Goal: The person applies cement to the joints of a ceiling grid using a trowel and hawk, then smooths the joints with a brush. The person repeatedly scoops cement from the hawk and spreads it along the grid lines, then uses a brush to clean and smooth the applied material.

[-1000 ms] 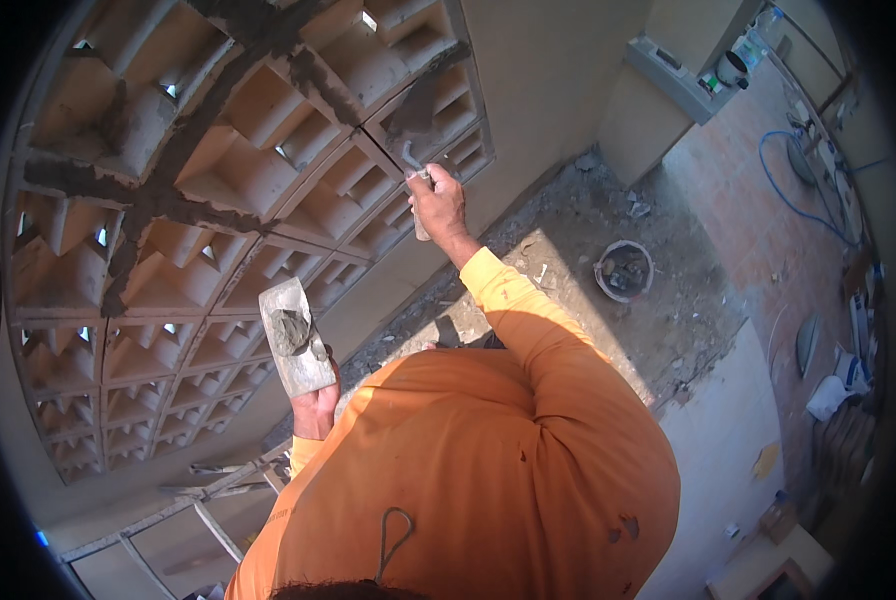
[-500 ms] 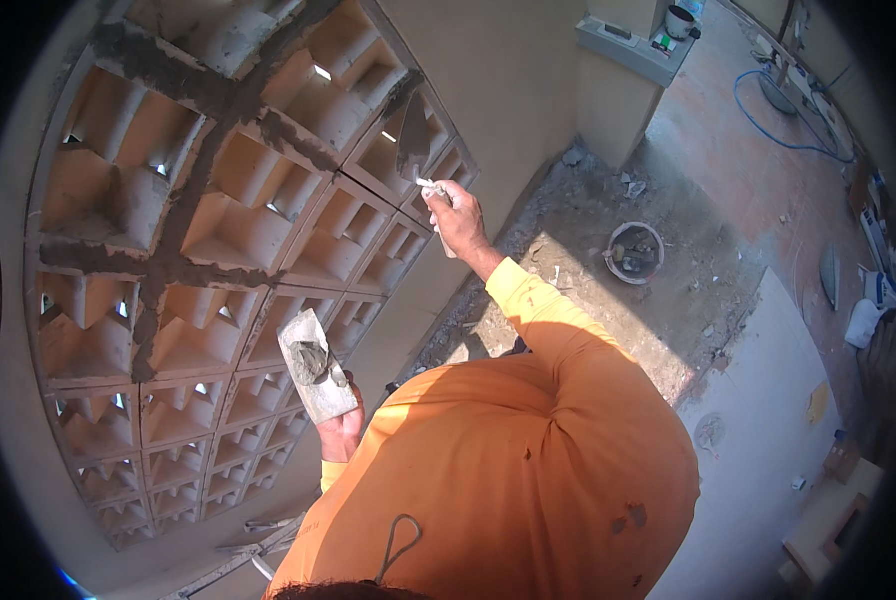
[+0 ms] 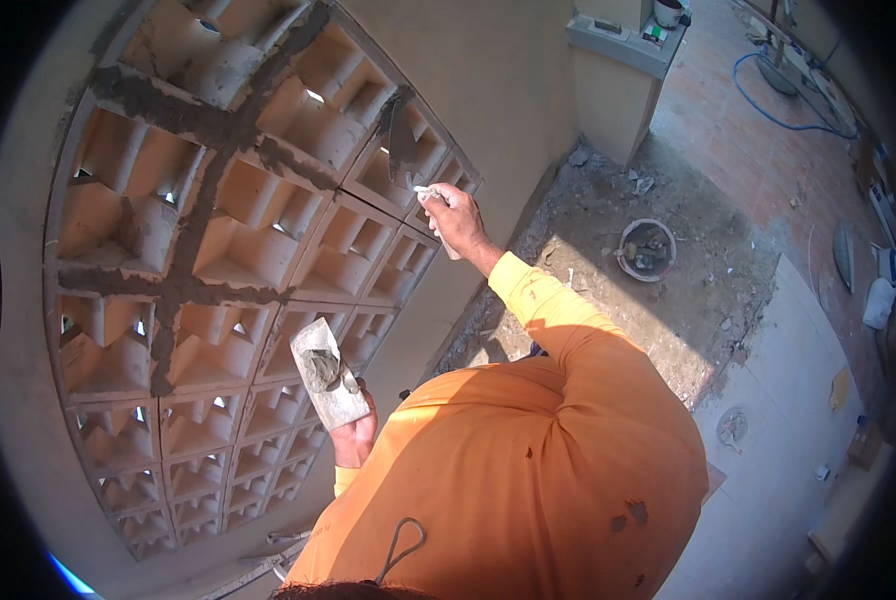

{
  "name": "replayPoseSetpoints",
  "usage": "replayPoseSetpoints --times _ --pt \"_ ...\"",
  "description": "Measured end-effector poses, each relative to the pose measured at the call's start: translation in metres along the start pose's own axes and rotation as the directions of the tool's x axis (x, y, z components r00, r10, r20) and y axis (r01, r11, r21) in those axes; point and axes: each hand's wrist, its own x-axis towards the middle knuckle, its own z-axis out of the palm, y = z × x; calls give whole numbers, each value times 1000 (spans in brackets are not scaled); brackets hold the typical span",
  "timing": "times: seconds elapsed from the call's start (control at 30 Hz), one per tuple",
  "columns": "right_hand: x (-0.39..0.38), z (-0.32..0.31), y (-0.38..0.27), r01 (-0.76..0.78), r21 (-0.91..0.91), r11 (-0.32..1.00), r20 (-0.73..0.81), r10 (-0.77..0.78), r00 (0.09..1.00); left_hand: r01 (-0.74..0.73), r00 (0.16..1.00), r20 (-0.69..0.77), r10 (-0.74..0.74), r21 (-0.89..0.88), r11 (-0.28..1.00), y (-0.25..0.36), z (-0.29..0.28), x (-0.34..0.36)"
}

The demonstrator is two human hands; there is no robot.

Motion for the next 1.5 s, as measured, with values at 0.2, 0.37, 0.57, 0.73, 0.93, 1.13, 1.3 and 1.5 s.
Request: replayPoseSetpoints --times 0.2,0.37,0.57,0.73,0.93,1.13,1.3,1.5 --pt "-18 6 3 -43 -66 997 45 46 998 19 1000 -11 -19 -25 999 -5 -3 -5" --pt "-2 7 11 80 -144 986 -83 -92 992 14 999 41 -14 2 1000 -9 -4 -4" --pt "2 19 16 62 -420 905 -61 -97 993 5 998 57 -6 24 1000 -15 6 -5" --pt "-32 2 7 31 -413 910 -65 -63 996 64 995 77 -59 -59 996 -19 7 -5" --pt "7 -5 -18 64 -282 957 -21 -73 997 60 995 88 -57 -35 998 -28 18 1" --pt "-16 -12 -4 -3 -266 964 131 39 991 58 994 92 -53 -48 997 -42 27 -6" --pt "11 -14 -5 66 -211 975 -13 -70 997 53 995 86 -47 -67 996 -55 38 -14" --pt "-6 -13 3 75 -337 939 65 -56 996 63 998 22 -61 -91 994 -69 25 -26"
